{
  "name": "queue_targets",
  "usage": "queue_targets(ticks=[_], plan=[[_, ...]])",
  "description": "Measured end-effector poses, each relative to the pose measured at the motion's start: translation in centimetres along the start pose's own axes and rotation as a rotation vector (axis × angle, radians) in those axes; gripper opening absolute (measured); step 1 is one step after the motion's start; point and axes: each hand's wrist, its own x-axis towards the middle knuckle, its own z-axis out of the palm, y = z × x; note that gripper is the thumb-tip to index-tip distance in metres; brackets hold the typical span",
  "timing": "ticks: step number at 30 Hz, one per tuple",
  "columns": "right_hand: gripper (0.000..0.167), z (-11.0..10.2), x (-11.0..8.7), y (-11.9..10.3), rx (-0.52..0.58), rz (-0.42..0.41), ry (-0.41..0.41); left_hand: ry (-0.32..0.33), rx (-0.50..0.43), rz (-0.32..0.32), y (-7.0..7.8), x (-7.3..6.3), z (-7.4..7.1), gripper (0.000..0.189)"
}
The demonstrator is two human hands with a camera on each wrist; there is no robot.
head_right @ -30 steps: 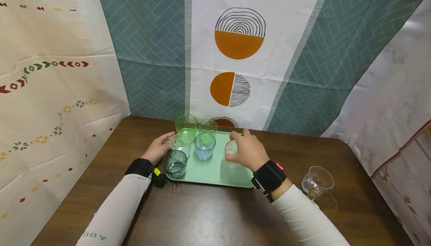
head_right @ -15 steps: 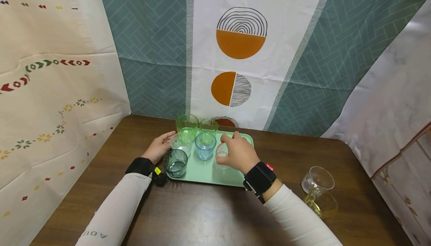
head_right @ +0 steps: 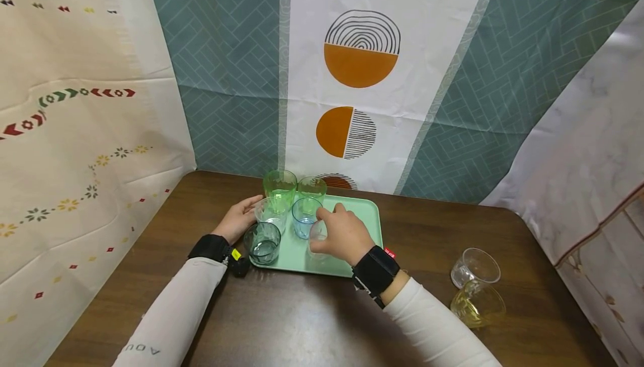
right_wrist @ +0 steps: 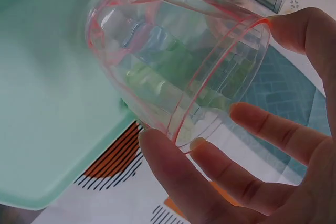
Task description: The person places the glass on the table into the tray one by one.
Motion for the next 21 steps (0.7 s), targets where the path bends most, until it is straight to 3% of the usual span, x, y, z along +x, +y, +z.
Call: queue_targets(ticks=[5,11,15,21], plan=[[0.042,0.5,0.0,-0.4,-0.006,-0.022,-0.003,0.009,0.019,-0.005,-1.5,1.0,-0.3,0.060],[0.040,0.9,0.0,-0.9,-0.007,-0.060,0.029,0.008,0.013,0.002,-1.8,1.3,-0.4,0.059],[0.040,1.1,0.1,-1.4,0.004,-0.076,0.040,0.009,0.014,0.000,-1.4,1.0,-0.3,0.059],[0.043,1.5,0.3,-2.2,-0.021,-0.086,0.048,-0.002,-0.002,-0.002,0.5,-0.2,0.1,0.059]])
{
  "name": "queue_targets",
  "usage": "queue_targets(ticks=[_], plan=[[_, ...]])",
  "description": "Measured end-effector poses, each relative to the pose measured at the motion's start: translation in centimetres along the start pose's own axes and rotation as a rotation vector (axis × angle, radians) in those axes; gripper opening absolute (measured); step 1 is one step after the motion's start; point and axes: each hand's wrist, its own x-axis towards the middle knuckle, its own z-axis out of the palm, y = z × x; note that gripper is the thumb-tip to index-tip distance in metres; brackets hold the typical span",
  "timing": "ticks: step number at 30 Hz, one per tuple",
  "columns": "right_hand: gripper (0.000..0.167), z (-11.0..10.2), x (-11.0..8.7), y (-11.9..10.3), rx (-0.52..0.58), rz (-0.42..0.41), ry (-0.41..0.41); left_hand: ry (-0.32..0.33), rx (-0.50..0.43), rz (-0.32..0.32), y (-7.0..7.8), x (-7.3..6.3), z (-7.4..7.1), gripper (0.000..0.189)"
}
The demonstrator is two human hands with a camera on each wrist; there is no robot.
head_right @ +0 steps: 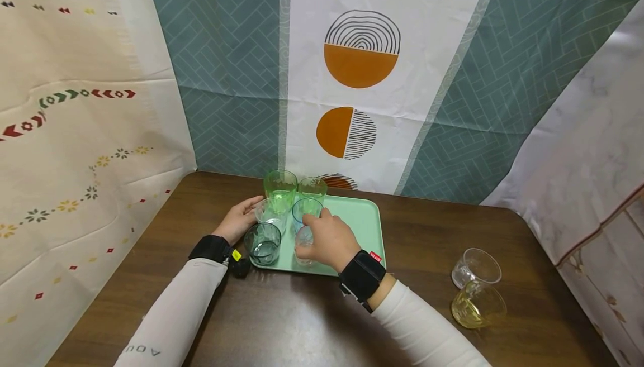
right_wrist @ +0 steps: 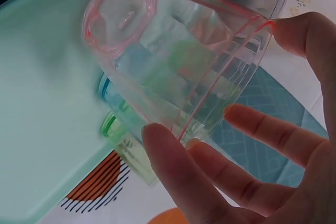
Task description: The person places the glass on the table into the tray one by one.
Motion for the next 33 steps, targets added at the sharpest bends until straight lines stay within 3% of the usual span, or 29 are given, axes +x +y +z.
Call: queue_targets(ticks=[5,21,33], plan=[[0.045,0.2,0.2,-0.5,-0.025,-0.010,0.010,-0.008,-0.012,-0.002,0.8,-0.6,0.1,0.059],[0.046,0.8,0.6,-1.7,-0.122,-0.004,0.032,-0.014,-0.024,-0.008,0.9,-0.6,0.1,0.060],[0.047,1.2,0.4,-1.8,-0.151,0.002,0.057,0.003,0.006,0.014,-0.9,0.6,-0.1,0.059]])
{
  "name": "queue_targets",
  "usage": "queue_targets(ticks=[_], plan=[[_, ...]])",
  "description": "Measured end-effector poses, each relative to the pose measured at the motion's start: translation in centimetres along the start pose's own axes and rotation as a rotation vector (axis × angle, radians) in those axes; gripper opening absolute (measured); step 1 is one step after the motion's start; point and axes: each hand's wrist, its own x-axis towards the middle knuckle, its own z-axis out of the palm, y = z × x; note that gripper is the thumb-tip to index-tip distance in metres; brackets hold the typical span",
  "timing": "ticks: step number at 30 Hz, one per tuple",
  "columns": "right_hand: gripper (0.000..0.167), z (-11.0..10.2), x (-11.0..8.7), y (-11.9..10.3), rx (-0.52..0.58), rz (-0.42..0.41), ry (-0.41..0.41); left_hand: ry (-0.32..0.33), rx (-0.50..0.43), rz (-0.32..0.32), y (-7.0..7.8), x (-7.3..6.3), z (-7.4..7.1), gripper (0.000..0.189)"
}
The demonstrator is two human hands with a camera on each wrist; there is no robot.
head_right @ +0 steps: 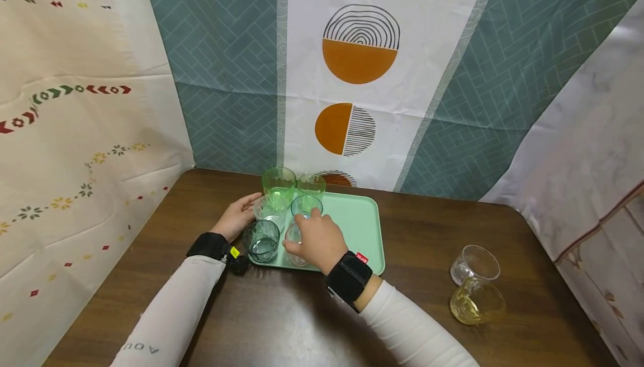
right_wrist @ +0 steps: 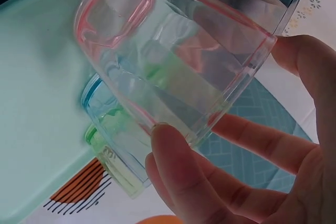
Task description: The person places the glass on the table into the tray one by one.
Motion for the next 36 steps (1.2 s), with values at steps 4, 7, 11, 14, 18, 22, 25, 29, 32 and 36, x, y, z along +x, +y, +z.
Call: queue_targets(ticks=[4,7,11,14,18,22,25,29,32,36], plan=[[0.047,0.0,-0.1,-0.1,-0.002,0.008,0.002,-0.010,-0.027,-0.011,1.2,-0.7,0.2,0.059],[0.047,0.0,-0.1,-0.1,-0.002,0.005,0.005,-0.017,-0.036,-0.015,1.7,-0.9,0.2,0.060],[0.048,-0.1,-0.1,-0.2,0.003,0.006,0.001,-0.021,-0.030,-0.014,1.7,-0.9,0.1,0.060],[0.048,-0.2,-0.1,-0.2,0.004,0.011,0.000,-0.025,-0.029,-0.009,1.7,-0.9,0.1,0.060],[0.048,-0.3,-0.1,-0.2,0.007,0.016,0.000,-0.026,-0.034,-0.002,1.8,-0.9,0.2,0.060],[0.050,-0.3,-0.2,-0.3,0.023,0.034,-0.014,-0.027,-0.034,-0.010,1.7,-1.0,0.2,0.060],[0.050,-0.3,-0.3,-0.4,0.039,0.054,-0.025,-0.026,-0.038,-0.015,1.7,-1.0,0.2,0.060],[0.050,-0.2,-0.3,-0.4,0.047,0.067,-0.034,-0.024,-0.045,-0.016,1.7,-1.0,0.1,0.060],[0.051,-0.3,-0.3,-0.5,0.053,0.067,-0.038,-0.027,-0.043,-0.016,1.7,-1.1,0.1,0.060],[0.051,-0.4,-0.4,-0.3,0.095,0.067,-0.055,-0.027,-0.043,-0.011,1.6,-1.1,0.1,0.060]])
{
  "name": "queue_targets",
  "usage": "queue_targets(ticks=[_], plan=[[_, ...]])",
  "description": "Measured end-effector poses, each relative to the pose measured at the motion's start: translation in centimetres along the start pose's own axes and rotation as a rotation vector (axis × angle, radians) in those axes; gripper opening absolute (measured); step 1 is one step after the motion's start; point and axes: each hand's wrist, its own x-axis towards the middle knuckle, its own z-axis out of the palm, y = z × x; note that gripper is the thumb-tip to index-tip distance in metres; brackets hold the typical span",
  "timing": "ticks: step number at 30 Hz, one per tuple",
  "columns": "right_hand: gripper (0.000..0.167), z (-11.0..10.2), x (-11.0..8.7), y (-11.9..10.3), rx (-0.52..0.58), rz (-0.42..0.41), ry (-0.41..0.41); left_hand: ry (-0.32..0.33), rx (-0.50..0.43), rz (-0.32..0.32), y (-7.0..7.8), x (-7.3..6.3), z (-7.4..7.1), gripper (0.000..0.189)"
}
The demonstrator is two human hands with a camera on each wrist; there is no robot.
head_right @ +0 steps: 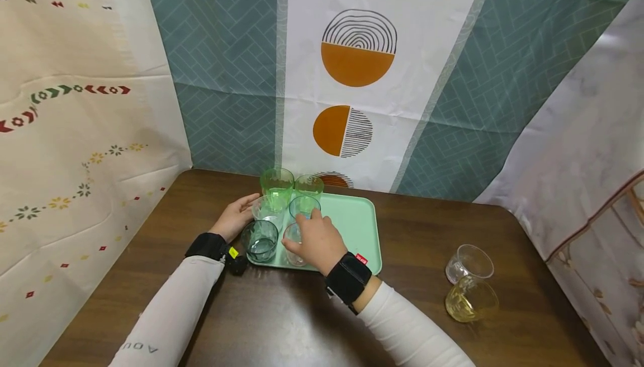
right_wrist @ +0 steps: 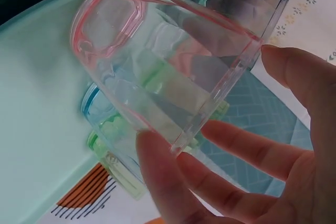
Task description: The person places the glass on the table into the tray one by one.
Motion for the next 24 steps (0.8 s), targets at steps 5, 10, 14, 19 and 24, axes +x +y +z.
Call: queue_targets(ticks=[5,10,14,19,24], plan=[[0.047,-0.3,0.1,0.6,0.042,0.011,-0.010,0.010,0.011,0.008,-1.0,0.5,-0.1,0.060],[0.042,-0.8,0.0,1.5,0.041,0.026,-0.004,0.013,0.023,0.011,-2.5,1.7,-0.6,0.061],[0.040,-1.2,-0.2,2.3,0.036,0.046,-0.003,0.011,0.017,0.015,-2.9,2.0,-0.9,0.061],[0.036,-1.6,-0.8,3.6,0.013,0.064,0.013,0.016,0.013,0.014,-2.8,2.1,-1.0,0.061],[0.036,-2.0,-1.8,5.2,-0.004,0.116,0.012,0.004,0.011,0.018,-2.7,1.7,-0.9,0.061]])
